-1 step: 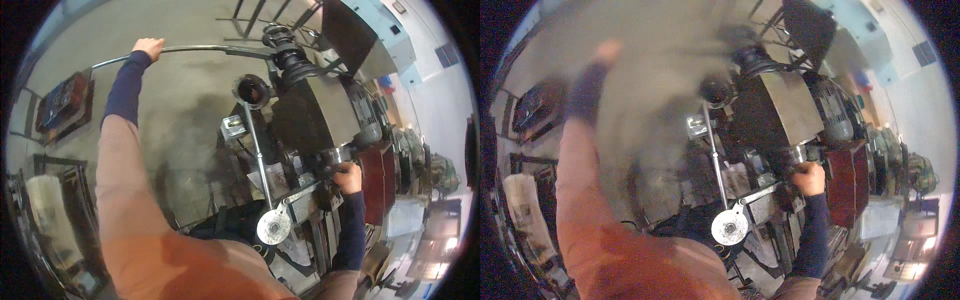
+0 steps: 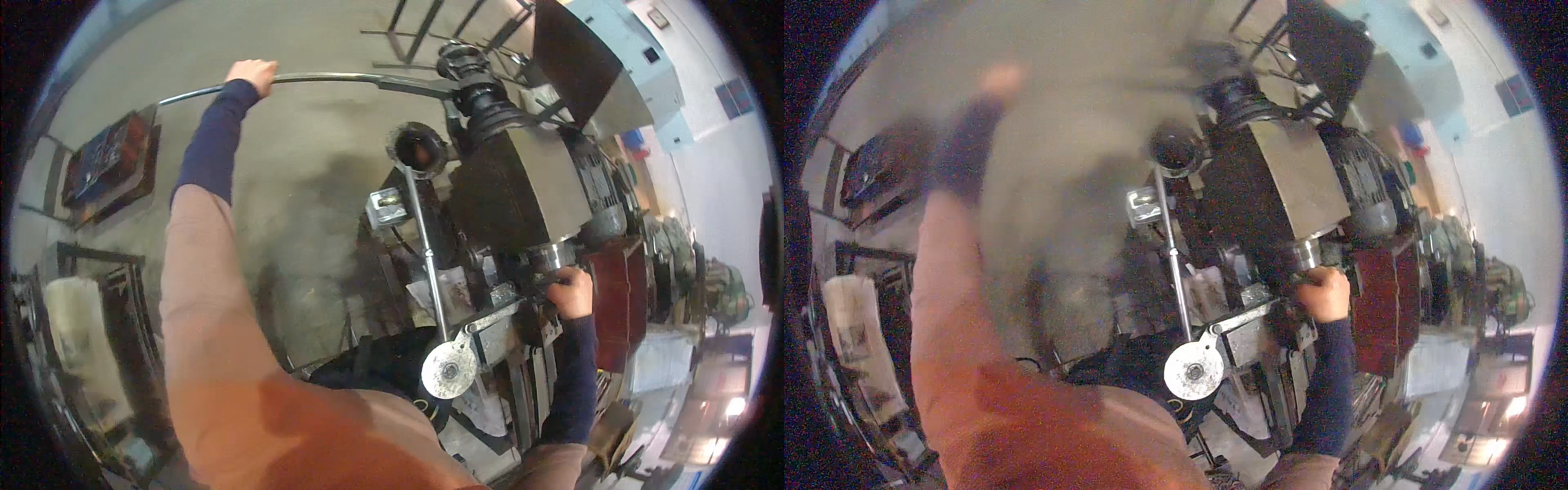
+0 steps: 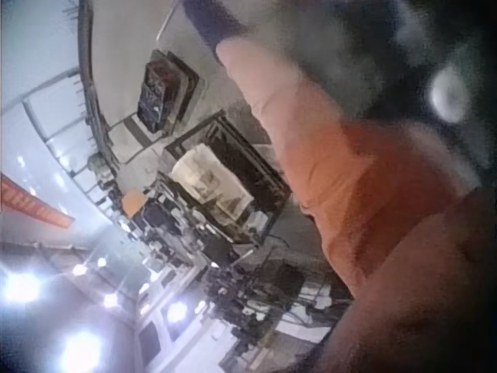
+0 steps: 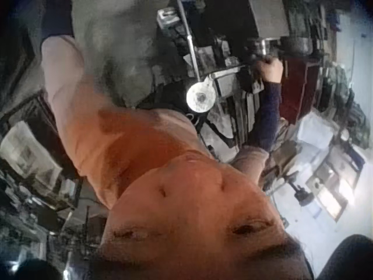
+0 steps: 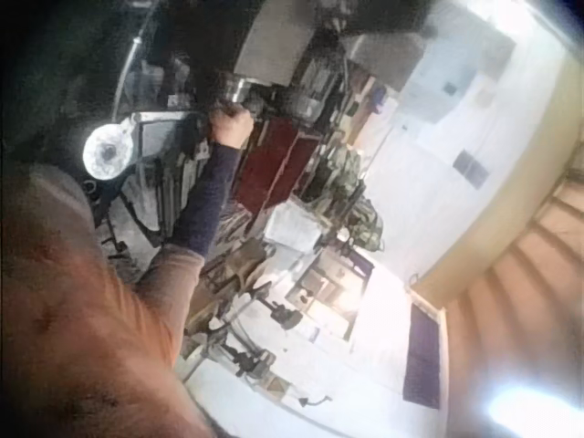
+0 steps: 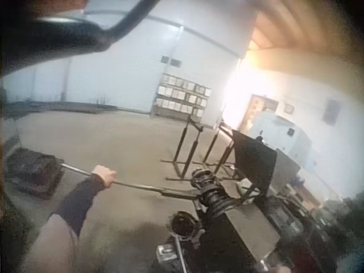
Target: The person repeatedly loads small cylindrical metal pieces into a metal lathe, operates the machine controls to process each piece, then removes the finished part and places it into a collection bin. This cycle is performed multiple times in sequence.
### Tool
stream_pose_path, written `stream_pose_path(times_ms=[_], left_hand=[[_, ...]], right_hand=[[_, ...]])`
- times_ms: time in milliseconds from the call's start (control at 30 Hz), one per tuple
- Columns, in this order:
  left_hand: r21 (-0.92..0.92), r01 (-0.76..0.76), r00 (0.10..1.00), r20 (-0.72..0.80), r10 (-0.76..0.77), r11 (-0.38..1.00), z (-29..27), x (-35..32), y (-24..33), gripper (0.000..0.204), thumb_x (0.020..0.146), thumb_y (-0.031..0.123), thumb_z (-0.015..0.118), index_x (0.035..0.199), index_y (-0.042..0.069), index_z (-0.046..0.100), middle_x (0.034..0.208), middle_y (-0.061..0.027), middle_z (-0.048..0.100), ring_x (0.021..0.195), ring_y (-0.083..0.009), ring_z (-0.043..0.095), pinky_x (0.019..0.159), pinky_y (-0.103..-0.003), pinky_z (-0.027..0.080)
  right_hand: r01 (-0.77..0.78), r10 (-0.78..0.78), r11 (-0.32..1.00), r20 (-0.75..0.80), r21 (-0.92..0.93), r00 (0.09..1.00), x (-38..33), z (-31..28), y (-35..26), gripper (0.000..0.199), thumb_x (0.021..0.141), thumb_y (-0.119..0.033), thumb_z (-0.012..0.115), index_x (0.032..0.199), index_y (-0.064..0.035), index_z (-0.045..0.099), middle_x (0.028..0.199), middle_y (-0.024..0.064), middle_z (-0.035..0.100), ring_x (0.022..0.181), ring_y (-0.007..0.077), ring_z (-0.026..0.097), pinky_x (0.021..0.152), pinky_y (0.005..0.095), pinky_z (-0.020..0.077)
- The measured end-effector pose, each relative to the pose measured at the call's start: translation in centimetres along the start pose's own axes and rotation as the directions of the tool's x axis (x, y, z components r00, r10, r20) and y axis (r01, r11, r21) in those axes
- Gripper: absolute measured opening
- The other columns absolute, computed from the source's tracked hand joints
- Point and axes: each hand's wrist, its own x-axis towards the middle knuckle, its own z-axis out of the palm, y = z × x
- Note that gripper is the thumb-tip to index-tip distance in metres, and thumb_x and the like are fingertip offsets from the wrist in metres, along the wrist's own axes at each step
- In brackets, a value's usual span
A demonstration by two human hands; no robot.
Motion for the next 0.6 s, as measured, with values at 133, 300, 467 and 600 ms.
stream_pose_path(times_ms=[133,300,467,600], left_hand=[[-0.063,0.317,0.947,-0.036,-0.319,0.946,2.2,-2.3,1.3,0.016,0.073,0.017,0.055,0.085,0.013,0.066,0.082,-0.0104,0.066,0.078,-0.0282,0.064,0.066,-0.041,0.051],[-0.287,0.264,0.958,-0.032,-0.285,0.921,-1.3,-9.7,5.5,0.014,0.069,0.016,0.059,0.082,0.01,0.057,0.076,-0.0118,0.059,0.074,-0.0319,0.057,0.063,-0.045,0.045],[-0.26,0.286,0.93,-0.157,-0.333,0.922,-3.8,-12.6,7.5,0.011,0.067,0.02,0.059,0.072,0.01,0.06,0.066,-0.0087,0.061,0.065,-0.0292,0.062,0.056,-0.041,0.048],[-0.265,0.247,0.961,-0.058,-0.271,0.932,-5.8,-11.6,10.2,0.022,0.07,0.023,0.06,0.086,0.007,0.061,0.082,-0.013,0.062,0.08,-0.0307,0.06,0.067,-0.042,0.048]], right_hand=[[0.032,-0.032,0.999,-0.001,0.035,0.999,0.7,-0.1,-0.1,0.026,0.056,-0.02,0.063,0.076,-0.0041,0.068,0.066,0.0192,0.06,0.062,0.0332,0.061,0.06,0.0386,0.0477],[-0.023,0.022,0.996,0.015,0.089,1.0,0.4,0.3,0.1,0.032,0.056,-0.019,0.063,0.083,-0.005,0.07,0.072,0.0198,0.063,0.069,0.0322,0.063,0.064,0.0356,0.0494],[0.001,0.0,0.999,-0.007,0.051,1.0,-0.1,-0.2,-0.9,0.032,0.056,-0.016,0.062,0.085,-0.0046,0.069,0.074,0.0199,0.064,0.071,0.0313,0.063,0.068,0.0366,0.0495],[0.191,-0.17,0.98,-0.274,0.049,0.947,-2.2,-0.1,1.4,0.034,0.057,-0.014,0.061,0.089,-0.0049,0.068,0.091,0.0182,0.064,0.087,0.0316,0.06,0.077,0.0369,0.047]])
